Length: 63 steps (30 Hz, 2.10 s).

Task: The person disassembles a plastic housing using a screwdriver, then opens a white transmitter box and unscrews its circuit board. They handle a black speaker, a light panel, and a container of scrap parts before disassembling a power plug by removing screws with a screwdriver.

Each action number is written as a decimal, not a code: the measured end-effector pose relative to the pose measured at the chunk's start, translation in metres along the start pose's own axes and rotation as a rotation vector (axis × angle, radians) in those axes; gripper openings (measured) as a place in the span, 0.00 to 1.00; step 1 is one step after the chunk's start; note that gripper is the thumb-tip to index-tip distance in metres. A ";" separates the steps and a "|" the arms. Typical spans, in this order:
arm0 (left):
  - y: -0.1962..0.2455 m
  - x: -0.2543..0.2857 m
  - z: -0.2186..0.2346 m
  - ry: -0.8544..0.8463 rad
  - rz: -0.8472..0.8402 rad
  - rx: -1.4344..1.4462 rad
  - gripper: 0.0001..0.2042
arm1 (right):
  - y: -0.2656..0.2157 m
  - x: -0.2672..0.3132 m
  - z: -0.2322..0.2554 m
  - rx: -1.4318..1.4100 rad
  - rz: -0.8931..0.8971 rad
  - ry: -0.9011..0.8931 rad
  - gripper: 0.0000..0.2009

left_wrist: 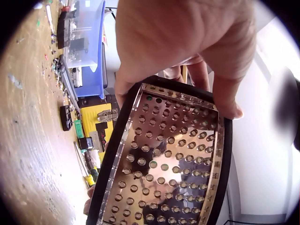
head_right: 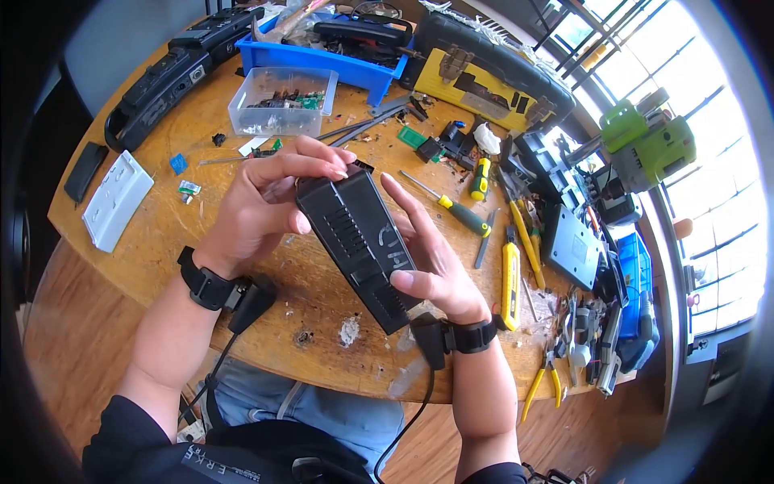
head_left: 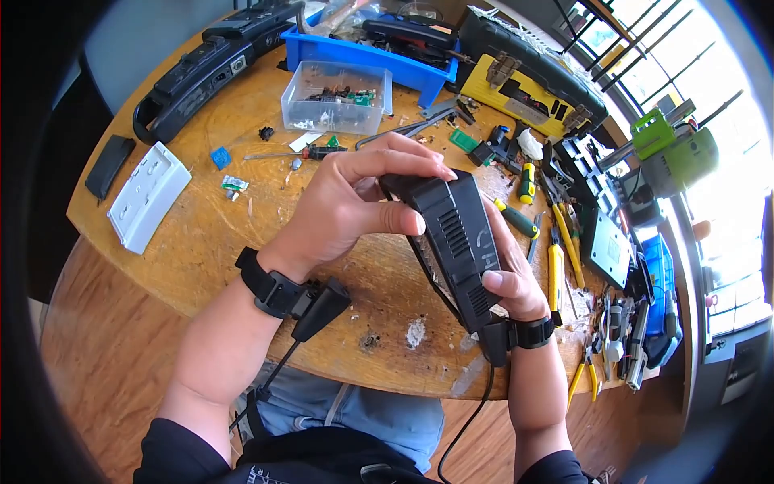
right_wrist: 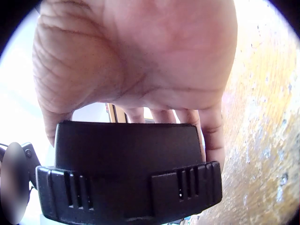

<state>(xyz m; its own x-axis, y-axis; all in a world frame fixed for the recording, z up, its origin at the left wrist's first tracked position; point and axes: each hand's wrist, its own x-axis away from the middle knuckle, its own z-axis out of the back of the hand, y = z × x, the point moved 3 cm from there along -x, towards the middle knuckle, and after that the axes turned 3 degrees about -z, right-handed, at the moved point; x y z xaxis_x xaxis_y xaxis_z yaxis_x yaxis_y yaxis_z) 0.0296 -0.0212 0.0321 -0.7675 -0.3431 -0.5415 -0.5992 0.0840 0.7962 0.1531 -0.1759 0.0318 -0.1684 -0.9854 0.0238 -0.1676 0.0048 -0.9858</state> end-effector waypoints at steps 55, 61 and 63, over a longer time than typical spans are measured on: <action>-0.018 0.006 -0.018 0.170 0.347 0.107 0.32 | 0.023 -0.001 0.036 -0.180 0.186 0.193 0.25; -0.017 0.005 -0.022 0.213 0.320 0.042 0.32 | 0.021 0.000 0.033 -0.125 0.181 0.246 0.24; -0.014 0.005 -0.024 0.214 0.311 0.034 0.32 | 0.018 0.002 0.028 -0.119 0.172 0.281 0.24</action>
<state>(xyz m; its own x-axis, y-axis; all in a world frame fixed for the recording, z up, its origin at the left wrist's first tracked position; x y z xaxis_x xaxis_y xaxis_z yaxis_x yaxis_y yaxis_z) 0.0397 -0.0463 0.0243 -0.8514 -0.4833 -0.2040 -0.3552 0.2450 0.9021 0.1772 -0.1823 0.0097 -0.4621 -0.8832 -0.0803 -0.2225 0.2032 -0.9535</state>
